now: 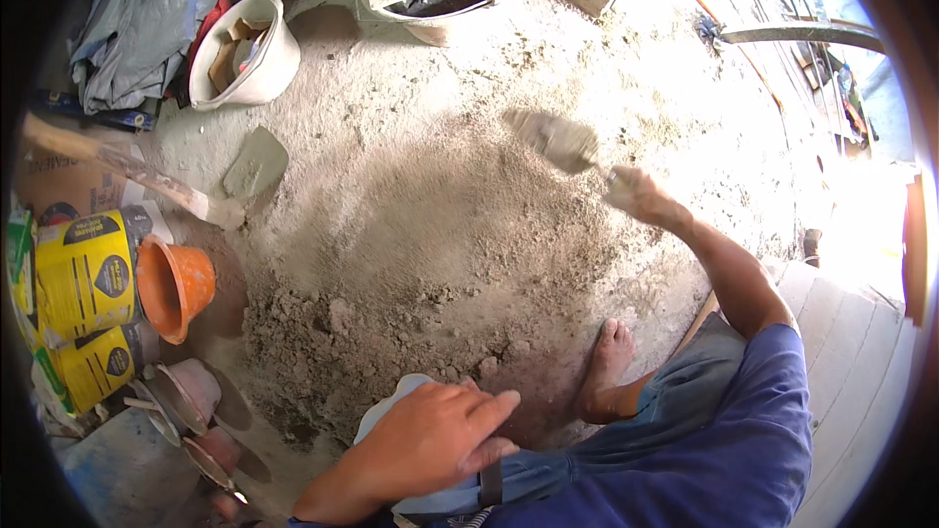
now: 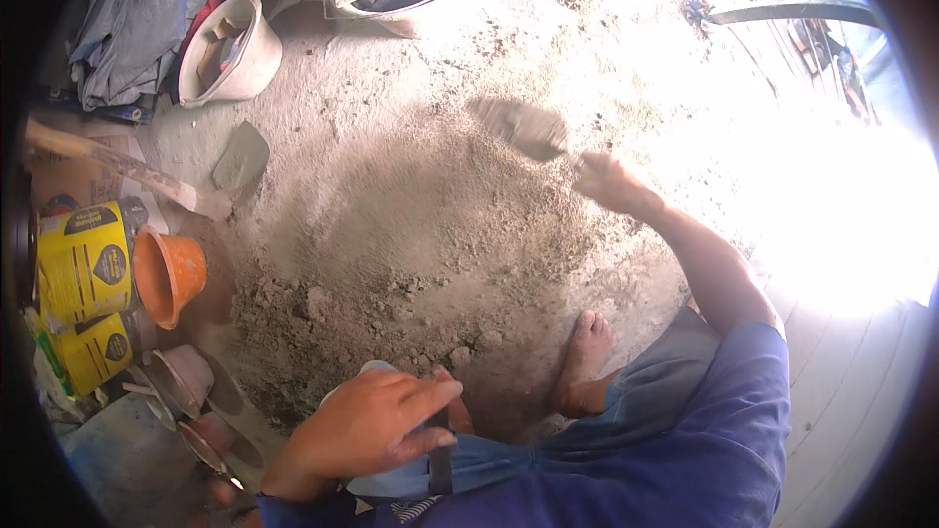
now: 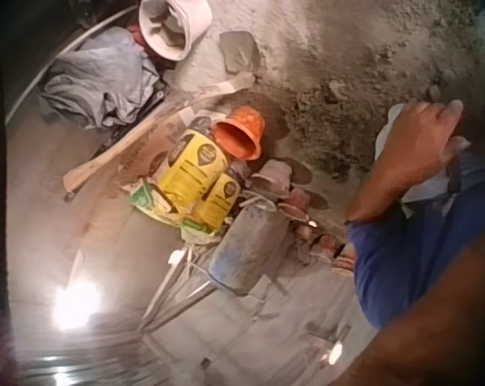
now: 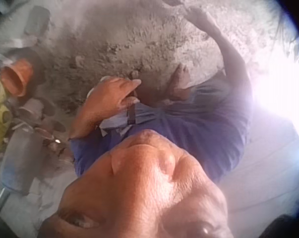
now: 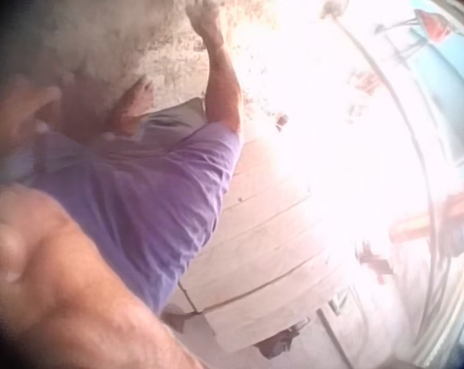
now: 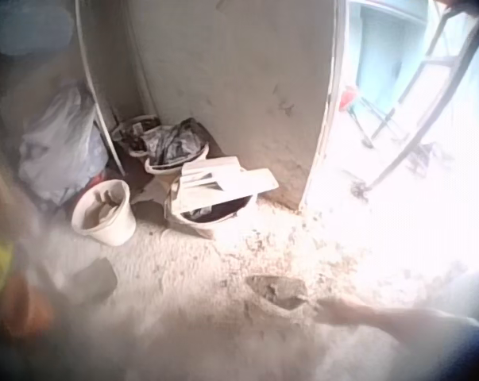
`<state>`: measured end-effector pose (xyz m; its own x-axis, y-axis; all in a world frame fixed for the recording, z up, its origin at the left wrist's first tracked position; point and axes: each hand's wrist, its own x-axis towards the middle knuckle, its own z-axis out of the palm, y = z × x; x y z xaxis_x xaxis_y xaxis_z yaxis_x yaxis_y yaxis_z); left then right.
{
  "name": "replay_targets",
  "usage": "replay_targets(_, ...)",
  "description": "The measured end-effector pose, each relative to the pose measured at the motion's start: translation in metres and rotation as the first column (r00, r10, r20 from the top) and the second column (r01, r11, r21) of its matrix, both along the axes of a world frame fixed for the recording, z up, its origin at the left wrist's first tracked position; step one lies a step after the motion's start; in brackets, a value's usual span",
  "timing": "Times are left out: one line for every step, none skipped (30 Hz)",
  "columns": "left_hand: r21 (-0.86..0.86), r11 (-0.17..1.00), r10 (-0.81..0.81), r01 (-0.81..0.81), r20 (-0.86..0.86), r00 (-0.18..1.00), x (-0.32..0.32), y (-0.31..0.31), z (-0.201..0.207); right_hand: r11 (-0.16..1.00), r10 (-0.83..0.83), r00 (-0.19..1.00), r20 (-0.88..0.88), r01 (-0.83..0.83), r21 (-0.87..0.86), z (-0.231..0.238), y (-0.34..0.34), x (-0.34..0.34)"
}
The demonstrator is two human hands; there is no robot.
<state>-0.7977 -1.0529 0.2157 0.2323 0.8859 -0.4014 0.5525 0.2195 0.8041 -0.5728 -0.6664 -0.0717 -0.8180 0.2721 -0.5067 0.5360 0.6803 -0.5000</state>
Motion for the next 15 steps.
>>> replay_targets(-0.039,0.999,0.024,-0.025,-0.018,1.0,-0.002,0.006,-0.006,0.84,-0.464,0.878,0.113,0.477,-0.258,0.011,0.006,0.0)
replay_targets(-0.08,0.996,0.045,-0.048,-0.03,0.999,-0.003,0.009,-0.013,0.799,-0.569,0.822,-0.021,0.547,-0.25,0.027,0.011,0.001)
replay_targets(-0.117,0.992,0.051,-0.054,-0.028,0.998,-0.002,0.01,-0.018,0.742,-0.666,0.732,-0.145,0.628,-0.234,0.04,0.017,0.01)
replay_targets(-0.126,0.989,0.071,-0.078,-0.053,0.996,0.0,0.016,-0.018,0.639,-0.77,0.614,-0.176,0.738,-0.219,0.037,0.036,0.035)
replay_targets(-0.175,0.982,0.069,-0.078,-0.055,0.996,0.001,0.022,-0.016,0.54,-0.841,0.53,-0.106,0.814,-0.214,0.032,0.056,0.062)
replay_targets(-0.234,0.967,0.087,-0.101,-0.073,0.994,0.003,0.024,-0.013,0.437,-0.9,0.425,-0.1,0.874,-0.213,0.044,0.054,0.069)
replay_targets(-0.278,0.955,0.083,-0.103,-0.083,0.993,0.005,0.03,-0.011,0.307,-0.952,0.298,-0.073,0.933,-0.188,0.037,0.063,0.1)
replay_targets(-0.322,0.943,0.051,-0.084,-0.107,0.993,0.007,0.031,-0.01,0.233,-0.972,0.226,-0.063,0.964,-0.128,0.037,0.056,0.115)
replay_targets(-0.364,0.929,0.019,-0.066,-0.132,0.991,0.011,0.03,-0.012,0.152,-0.987,0.148,-0.06,0.986,-0.069,0.038,0.05,0.131)
replay_targets(-0.409,0.911,-0.011,-0.055,-0.159,0.987,0.014,0.026,-0.011,0.104,-0.994,0.102,-0.035,0.993,-0.064,0.035,0.037,0.144)
replay_targets(-0.439,0.898,-0.035,-0.037,-0.155,0.987,0.018,0.023,-0.012,0.097,-0.995,0.096,-0.014,0.991,-0.097,0.032,0.019,0.156)
replay_targets(-0.468,0.883,-0.053,-0.026,-0.157,0.986,0.022,0.019,-0.012,0.111,-0.993,0.114,0.011,0.984,-0.141,0.028,-0.004,0.164)
replay_targets(-0.494,0.869,-0.066,-0.026,-0.168,0.984,0.025,0.016,-0.011,0.145,-0.986,0.157,0.055,0.973,-0.18,0.028,-0.029,0.167)
replay_targets(-0.514,0.857,-0.069,-0.015,-0.144,0.987,0.03,0.011,-0.007,0.23,-0.966,0.24,0.093,0.967,-0.109,0.028,-0.058,0.168)
replay_targets(-0.525,0.851,-0.061,-0.014,-0.126,0.99,0.036,0.006,-0.006,0.376,-0.914,0.372,0.166,0.926,-0.003,0.034,-0.087,0.163)
